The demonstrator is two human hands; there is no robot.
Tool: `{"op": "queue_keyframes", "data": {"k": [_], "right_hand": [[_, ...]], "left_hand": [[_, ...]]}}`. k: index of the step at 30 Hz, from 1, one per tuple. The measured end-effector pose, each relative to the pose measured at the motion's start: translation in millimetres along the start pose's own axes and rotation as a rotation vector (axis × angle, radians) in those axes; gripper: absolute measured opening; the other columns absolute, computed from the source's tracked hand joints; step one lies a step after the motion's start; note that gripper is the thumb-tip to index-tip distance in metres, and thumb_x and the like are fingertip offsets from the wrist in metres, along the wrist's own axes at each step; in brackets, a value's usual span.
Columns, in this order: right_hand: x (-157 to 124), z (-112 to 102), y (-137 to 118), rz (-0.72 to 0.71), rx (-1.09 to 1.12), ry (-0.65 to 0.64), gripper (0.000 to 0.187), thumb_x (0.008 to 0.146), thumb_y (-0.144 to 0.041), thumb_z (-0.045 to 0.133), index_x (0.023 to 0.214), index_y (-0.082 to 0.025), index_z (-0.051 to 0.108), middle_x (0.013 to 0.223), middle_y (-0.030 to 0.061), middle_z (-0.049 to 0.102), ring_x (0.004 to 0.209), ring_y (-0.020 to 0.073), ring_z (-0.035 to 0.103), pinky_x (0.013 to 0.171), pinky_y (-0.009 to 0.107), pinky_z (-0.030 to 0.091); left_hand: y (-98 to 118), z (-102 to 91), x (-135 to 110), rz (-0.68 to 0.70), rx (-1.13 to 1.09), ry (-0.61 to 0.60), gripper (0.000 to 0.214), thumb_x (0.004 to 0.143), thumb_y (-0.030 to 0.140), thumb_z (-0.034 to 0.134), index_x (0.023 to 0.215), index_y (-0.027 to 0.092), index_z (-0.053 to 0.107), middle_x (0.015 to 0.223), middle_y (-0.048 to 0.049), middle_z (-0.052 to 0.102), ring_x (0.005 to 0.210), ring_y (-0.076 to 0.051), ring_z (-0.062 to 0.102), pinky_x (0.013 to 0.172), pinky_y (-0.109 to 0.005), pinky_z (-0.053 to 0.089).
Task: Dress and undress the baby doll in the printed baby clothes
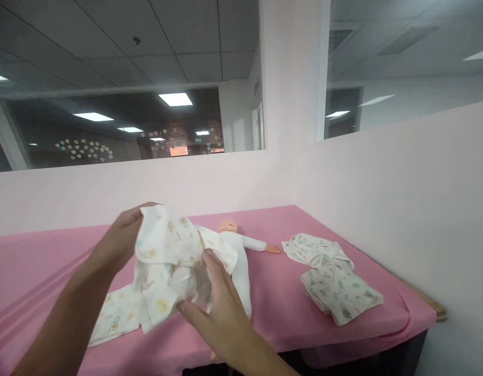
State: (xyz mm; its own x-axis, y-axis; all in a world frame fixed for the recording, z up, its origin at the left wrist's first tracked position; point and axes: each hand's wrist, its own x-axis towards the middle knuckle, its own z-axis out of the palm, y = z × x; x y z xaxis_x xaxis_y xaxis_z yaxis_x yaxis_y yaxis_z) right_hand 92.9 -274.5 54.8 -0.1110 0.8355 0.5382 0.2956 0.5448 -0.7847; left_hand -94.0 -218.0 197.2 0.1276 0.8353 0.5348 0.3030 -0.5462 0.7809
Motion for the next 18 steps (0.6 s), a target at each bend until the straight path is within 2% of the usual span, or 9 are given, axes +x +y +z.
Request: {"op": "queue_keyframes", "data": {"k": [3, 6, 9, 12, 14, 18], "right_hand": [[44, 4, 1, 0.002, 0.107, 0.035, 0.054, 0.079, -0.025, 0.059, 0.132, -0.027, 0.048, 0.143, 0.0049, 0.044, 0.136, 0.0247, 0.034, 0.111, 0.044, 0.031], [66, -3, 9, 0.095, 0.202, -0.002, 0.052, 0.077, -0.032, 0.062, 0.128, -0.029, 0.05, 0.14, 0.0034, 0.046, 0.132, 0.0249, 0.038, 0.105, 0.043, 0.036], [66, -9, 11, 0.125, 0.179, -0.017, 0.057, 0.075, -0.033, 0.064, 0.13, -0.031, 0.048, 0.139, 0.0024, 0.047, 0.129, 0.0252, 0.04, 0.102, 0.043, 0.037], [59, -7, 4, 0.011, 0.111, -0.004, 0.033, 0.077, -0.026, 0.059, 0.11, -0.026, 0.061, 0.117, 0.0023, 0.06, 0.116, 0.0227, 0.049, 0.098, 0.039, 0.038], [55, -5, -1, -0.021, 0.115, -0.015, 0.016, 0.08, -0.025, 0.055, 0.093, -0.023, 0.065, 0.099, 0.0014, 0.063, 0.104, 0.0207, 0.054, 0.091, 0.035, 0.041], [56, -14, 0, -0.001, 0.247, -0.062, 0.016, 0.084, -0.031, 0.052, 0.088, -0.021, 0.065, 0.082, -0.0008, 0.062, 0.084, 0.017, 0.056, 0.08, 0.031, 0.043]], "left_hand": [[0, 16.3, 3, -0.042, -0.014, -0.047, 0.017, 0.08, 0.028, 0.052, 0.09, 0.019, 0.063, 0.078, -0.0011, 0.064, 0.069, -0.015, 0.059, 0.06, -0.025, 0.048], [-4, 15.4, 10, -0.035, -0.009, -0.031, 0.015, 0.077, 0.02, 0.05, 0.086, 0.02, 0.061, 0.075, 0.0017, 0.06, 0.067, -0.012, 0.054, 0.06, -0.023, 0.045], [-7, 13.2, 12, -0.059, 0.032, 0.001, 0.007, 0.076, 0.02, 0.05, 0.077, 0.019, 0.056, 0.066, 0.0033, 0.052, 0.06, -0.011, 0.049, 0.053, -0.021, 0.038], [-9, 17.4, 10, -0.055, 0.08, 0.01, 0.014, 0.08, 0.028, 0.049, 0.07, 0.018, 0.051, 0.061, 0.0037, 0.046, 0.054, -0.01, 0.042, 0.048, -0.02, 0.033], [-8, 19.9, 7, -0.027, 0.117, 0.007, 0.018, 0.082, 0.031, 0.049, 0.069, 0.018, 0.05, 0.062, 0.0037, 0.046, 0.054, -0.009, 0.04, 0.047, -0.019, 0.031], [-3, 13.2, 2, -0.008, 0.159, -0.002, 0.019, 0.082, 0.034, 0.051, 0.071, 0.018, 0.052, 0.066, 0.0028, 0.053, 0.057, -0.01, 0.047, 0.049, -0.018, 0.036]]}}
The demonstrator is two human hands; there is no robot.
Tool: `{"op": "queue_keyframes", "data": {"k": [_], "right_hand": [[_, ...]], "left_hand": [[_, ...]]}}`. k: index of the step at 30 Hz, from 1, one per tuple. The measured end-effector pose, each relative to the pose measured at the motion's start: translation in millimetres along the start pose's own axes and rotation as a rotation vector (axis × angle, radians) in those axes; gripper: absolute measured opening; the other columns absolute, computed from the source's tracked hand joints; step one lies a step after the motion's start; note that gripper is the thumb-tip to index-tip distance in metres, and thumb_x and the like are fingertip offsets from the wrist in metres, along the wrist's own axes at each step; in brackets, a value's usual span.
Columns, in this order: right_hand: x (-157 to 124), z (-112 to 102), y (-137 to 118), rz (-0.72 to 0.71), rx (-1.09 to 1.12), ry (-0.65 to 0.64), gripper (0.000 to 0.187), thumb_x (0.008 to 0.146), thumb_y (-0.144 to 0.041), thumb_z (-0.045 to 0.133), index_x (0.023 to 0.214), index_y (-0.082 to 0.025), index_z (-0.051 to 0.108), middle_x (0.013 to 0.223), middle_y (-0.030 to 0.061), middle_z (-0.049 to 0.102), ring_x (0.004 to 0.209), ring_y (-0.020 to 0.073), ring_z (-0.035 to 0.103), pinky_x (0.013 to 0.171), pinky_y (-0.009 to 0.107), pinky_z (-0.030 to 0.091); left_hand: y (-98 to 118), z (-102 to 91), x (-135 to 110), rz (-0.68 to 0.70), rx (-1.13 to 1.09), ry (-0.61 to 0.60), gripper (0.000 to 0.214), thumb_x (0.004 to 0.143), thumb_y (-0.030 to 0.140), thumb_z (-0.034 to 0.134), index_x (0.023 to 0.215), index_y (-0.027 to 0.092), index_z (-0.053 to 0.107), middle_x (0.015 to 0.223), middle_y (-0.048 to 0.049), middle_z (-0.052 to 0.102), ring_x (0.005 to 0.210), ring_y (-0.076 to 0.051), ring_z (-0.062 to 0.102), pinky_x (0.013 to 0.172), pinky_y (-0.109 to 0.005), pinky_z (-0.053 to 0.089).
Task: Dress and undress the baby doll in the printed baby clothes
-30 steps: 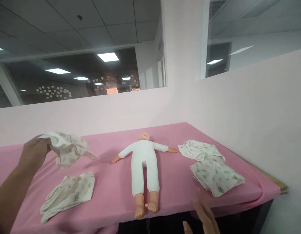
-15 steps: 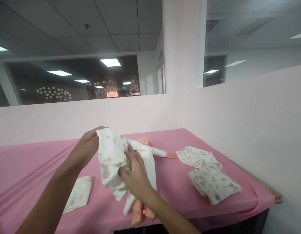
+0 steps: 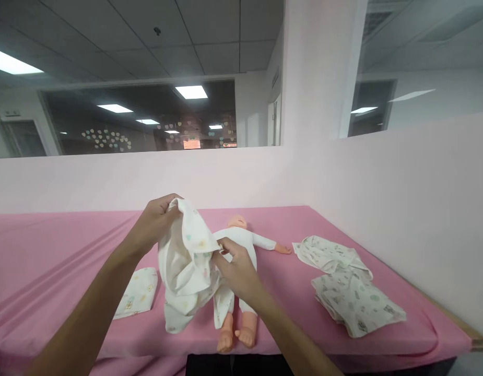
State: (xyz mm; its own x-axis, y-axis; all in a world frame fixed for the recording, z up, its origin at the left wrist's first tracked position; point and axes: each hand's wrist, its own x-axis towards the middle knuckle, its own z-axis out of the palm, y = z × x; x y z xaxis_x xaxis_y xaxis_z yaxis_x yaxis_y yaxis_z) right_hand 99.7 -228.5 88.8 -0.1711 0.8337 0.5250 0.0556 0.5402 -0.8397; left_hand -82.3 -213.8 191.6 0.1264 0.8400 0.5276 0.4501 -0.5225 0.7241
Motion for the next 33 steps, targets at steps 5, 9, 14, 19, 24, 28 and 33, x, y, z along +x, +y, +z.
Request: {"op": "queue_keyframes", "data": {"k": [5, 9, 14, 19, 24, 28, 33], "right_hand": [[6, -28, 5, 0.07, 0.135, -0.011, 0.019, 0.085, -0.037, 0.056, 0.084, -0.02, 0.065, 0.084, 0.0007, 0.065, 0.084, 0.0164, 0.057, 0.082, 0.032, 0.043], [7, -37, 4, 0.076, 0.104, 0.034, 0.021, 0.086, -0.036, 0.052, 0.076, -0.02, 0.062, 0.086, 0.0027, 0.066, 0.088, 0.0168, 0.058, 0.086, 0.034, 0.042], [-12, -21, -14, 0.029, -0.009, -0.266, 0.047, 0.07, -0.034, 0.074, 0.112, -0.024, 0.058, 0.117, 0.0054, 0.059, 0.111, 0.0245, 0.052, 0.093, 0.039, 0.042], [-9, -7, -17, -0.021, -0.199, -0.062, 0.017, 0.088, -0.03, 0.048, 0.093, -0.02, 0.061, 0.091, 0.0035, 0.062, 0.089, 0.0213, 0.057, 0.08, 0.036, 0.045], [16, -27, 6, 0.008, -0.053, 0.087, 0.018, 0.086, -0.031, 0.049, 0.096, -0.02, 0.059, 0.091, 0.0019, 0.063, 0.085, 0.0171, 0.057, 0.078, 0.032, 0.044], [3, -21, 22, 0.058, -0.078, -0.183, 0.043, 0.075, -0.036, 0.068, 0.114, -0.024, 0.056, 0.101, 0.0033, 0.063, 0.094, 0.0201, 0.058, 0.084, 0.036, 0.045], [-20, 23, 51, 0.251, -0.095, -0.27, 0.033, 0.071, -0.038, 0.07, 0.101, -0.025, 0.066, 0.103, 0.0054, 0.066, 0.094, 0.0248, 0.061, 0.078, 0.039, 0.048]], "left_hand": [[3, -20.5, -5, -0.056, -0.029, 0.049, 0.018, 0.076, 0.036, 0.058, 0.078, 0.019, 0.058, 0.066, 0.0014, 0.059, 0.054, -0.012, 0.053, 0.047, -0.02, 0.039], [4, -23.6, -7, -0.067, -0.051, 0.044, 0.023, 0.075, 0.042, 0.06, 0.077, 0.019, 0.058, 0.062, 0.0012, 0.057, 0.05, -0.012, 0.053, 0.046, -0.021, 0.04], [7, -6.1, -9, -0.075, -0.023, -0.022, 0.029, 0.077, 0.048, 0.059, 0.076, 0.019, 0.059, 0.061, 0.0017, 0.058, 0.047, -0.011, 0.05, 0.044, -0.02, 0.038], [9, 3.3, -11, -0.036, 0.101, -0.056, 0.03, 0.08, 0.049, 0.057, 0.079, 0.019, 0.062, 0.072, 0.0002, 0.063, 0.056, -0.013, 0.056, 0.048, -0.02, 0.04], [12, -9.0, -12, -0.055, 0.039, 0.012, 0.028, 0.079, 0.046, 0.06, 0.079, 0.019, 0.061, 0.069, -0.0002, 0.064, 0.055, -0.014, 0.057, 0.047, -0.02, 0.041], [17, -7.3, -11, -0.059, -0.076, 0.067, 0.025, 0.08, 0.043, 0.059, 0.075, 0.019, 0.057, 0.058, 0.0027, 0.055, 0.045, -0.011, 0.049, 0.041, -0.019, 0.036], [25, 3.7, -10, -0.067, -0.242, 0.067, 0.021, 0.081, 0.04, 0.056, 0.075, 0.02, 0.052, 0.058, 0.0039, 0.05, 0.046, -0.01, 0.046, 0.041, -0.018, 0.036]]}}
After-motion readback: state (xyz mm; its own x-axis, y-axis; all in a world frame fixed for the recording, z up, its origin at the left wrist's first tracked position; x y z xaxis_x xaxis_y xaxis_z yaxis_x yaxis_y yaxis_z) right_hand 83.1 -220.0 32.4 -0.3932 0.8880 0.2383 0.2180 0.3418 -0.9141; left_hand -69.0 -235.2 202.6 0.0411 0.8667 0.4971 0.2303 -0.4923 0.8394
